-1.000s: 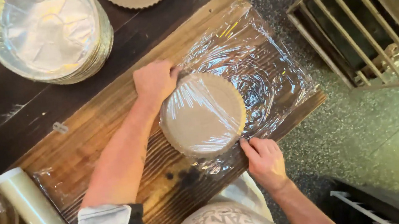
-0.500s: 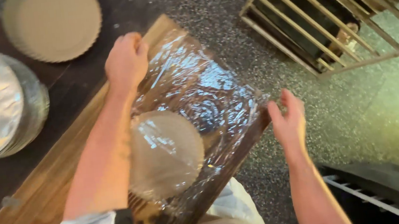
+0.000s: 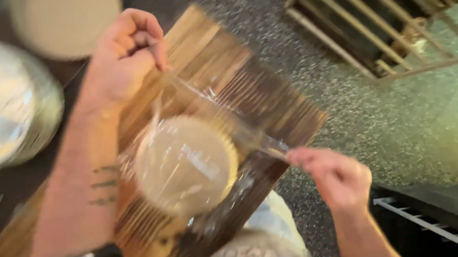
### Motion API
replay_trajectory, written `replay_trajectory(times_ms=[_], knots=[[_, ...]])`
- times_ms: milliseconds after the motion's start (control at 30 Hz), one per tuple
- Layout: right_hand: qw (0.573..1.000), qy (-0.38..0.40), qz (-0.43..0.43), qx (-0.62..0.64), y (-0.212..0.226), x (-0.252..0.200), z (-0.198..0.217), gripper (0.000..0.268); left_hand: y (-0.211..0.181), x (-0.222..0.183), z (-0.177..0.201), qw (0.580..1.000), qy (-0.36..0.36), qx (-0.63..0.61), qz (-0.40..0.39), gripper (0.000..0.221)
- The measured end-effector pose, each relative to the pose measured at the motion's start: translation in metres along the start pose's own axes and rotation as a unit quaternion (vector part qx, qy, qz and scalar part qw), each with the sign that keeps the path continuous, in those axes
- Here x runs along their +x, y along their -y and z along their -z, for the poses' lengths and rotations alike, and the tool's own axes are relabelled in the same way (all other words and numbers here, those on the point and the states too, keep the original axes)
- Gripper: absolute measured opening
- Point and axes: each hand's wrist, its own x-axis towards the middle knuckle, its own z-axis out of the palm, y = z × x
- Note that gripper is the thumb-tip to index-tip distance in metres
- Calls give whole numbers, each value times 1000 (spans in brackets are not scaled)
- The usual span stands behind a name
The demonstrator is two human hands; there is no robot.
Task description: Wrapping baked lattice-top pies and cardboard bases in plastic wrap at a packaging station.
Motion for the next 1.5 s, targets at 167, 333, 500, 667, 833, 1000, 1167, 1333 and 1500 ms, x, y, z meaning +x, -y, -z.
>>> replay_trajectory(times_ms=[167,333,500,667,833,1000,1167,1333,1500], knots=[[969,225,100,-28,17,-76,-83,17,24,-135,74,945,29,318,-72,30],[901,172,287,-275,-68,-157,-138,21,179,-191,93,860,-46,458,-219,24],[901,207,207,-320,-51,-189,-129,33,186,-217,88,775,-142,549,-281,19],[955,164,40,-246,-44,-94,-98,10,131,-241,63,794,-244,541,-134,29],[919,160,-191,-307,-78,124,-164,20,83,-218,-53,778,-279,540,-158,19],[814,450,-70,-361,-137,179,-245,13,94,-210,-93,767,-290,563,-101,48],[784,431,344,-286,-105,109,-216,20,98,-211,-89,783,-310,530,-99,29],[773,342,454,-281,-92,74,-206,25,107,-212,-41,871,-463,155,-54,17],[804,344,412,-258,-101,70,-205,20,101,-169,35,823,-107,539,147,34]])
